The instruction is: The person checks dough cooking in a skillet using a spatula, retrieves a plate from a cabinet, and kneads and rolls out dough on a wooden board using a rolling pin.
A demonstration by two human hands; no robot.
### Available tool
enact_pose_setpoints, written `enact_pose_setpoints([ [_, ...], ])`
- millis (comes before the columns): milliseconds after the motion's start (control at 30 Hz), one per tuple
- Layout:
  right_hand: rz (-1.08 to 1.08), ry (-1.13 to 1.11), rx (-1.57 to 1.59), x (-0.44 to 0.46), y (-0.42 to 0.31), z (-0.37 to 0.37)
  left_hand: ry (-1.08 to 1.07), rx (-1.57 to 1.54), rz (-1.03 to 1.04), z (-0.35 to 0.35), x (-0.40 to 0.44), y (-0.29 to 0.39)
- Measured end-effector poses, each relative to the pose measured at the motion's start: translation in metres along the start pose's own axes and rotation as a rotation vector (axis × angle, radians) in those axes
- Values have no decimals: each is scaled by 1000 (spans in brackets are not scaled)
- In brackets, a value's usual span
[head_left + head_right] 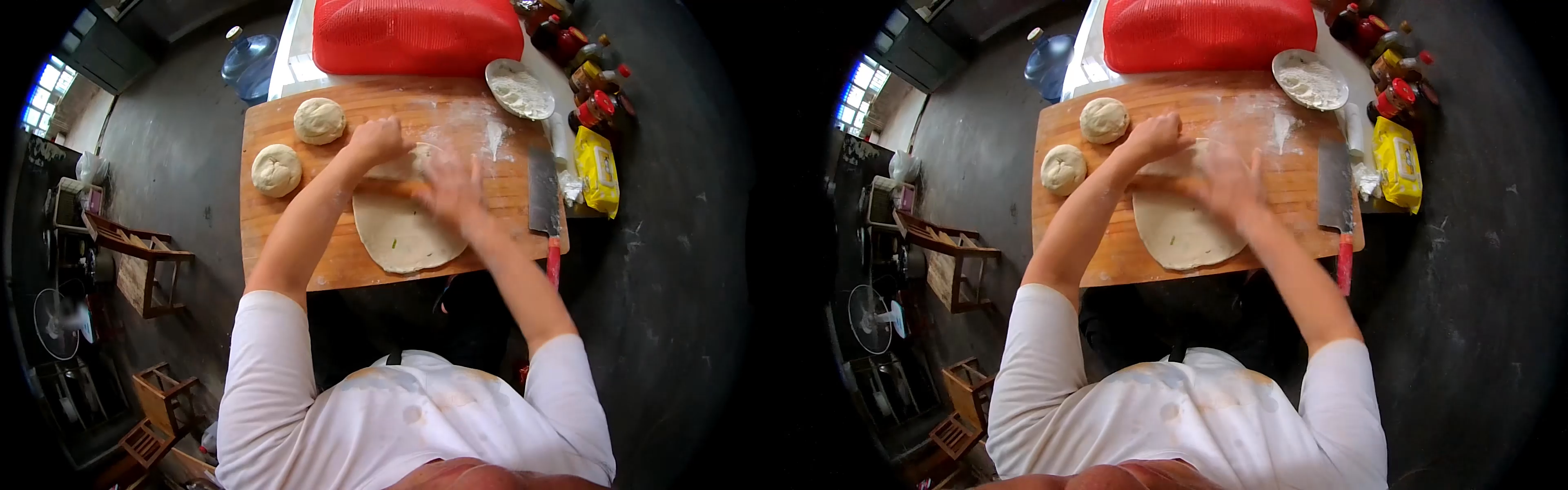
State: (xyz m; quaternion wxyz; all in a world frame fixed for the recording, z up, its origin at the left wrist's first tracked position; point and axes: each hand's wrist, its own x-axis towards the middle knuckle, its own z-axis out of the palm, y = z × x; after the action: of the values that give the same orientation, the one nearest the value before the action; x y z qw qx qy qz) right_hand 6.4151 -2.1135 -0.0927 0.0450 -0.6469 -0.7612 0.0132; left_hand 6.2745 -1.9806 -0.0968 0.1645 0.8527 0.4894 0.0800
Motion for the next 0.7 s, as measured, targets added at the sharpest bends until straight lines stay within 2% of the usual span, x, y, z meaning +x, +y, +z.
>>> enact_pose_setpoints([
  [33,-68,61,50,-22,-5,14,-99,-13,-31,-6,-1,1],
  [67,-114,129,134,-38,-9,17,-98,-14,-27,-8,0,1],
  [133,-150,214,219,-59,-14,13,-374,22,101,-16,5,4],
  [267,-154,227,324,-98,-29,-6,-269,113,160,-29,-16,29],
  [333,-232,230,446,-122,-38,-7,-240,134,232,-35,-27,46],
  [400,-241,202,491,-141,-50,-18,-200,131,300,-64,-43,78],
  [467,-262,181,502,-157,-59,-19,-315,-286,80,-110,-57,110],
  [533,-278,105,515,-168,-64,-17,-176,-582,36,-134,-65,107],
  [600,-302,115,558,-178,-66,-8,-126,-801,-79,-160,-82,101],
  [700,-313,84,550,-183,-68,-10,-78,-1042,-196,-134,-97,56],
])
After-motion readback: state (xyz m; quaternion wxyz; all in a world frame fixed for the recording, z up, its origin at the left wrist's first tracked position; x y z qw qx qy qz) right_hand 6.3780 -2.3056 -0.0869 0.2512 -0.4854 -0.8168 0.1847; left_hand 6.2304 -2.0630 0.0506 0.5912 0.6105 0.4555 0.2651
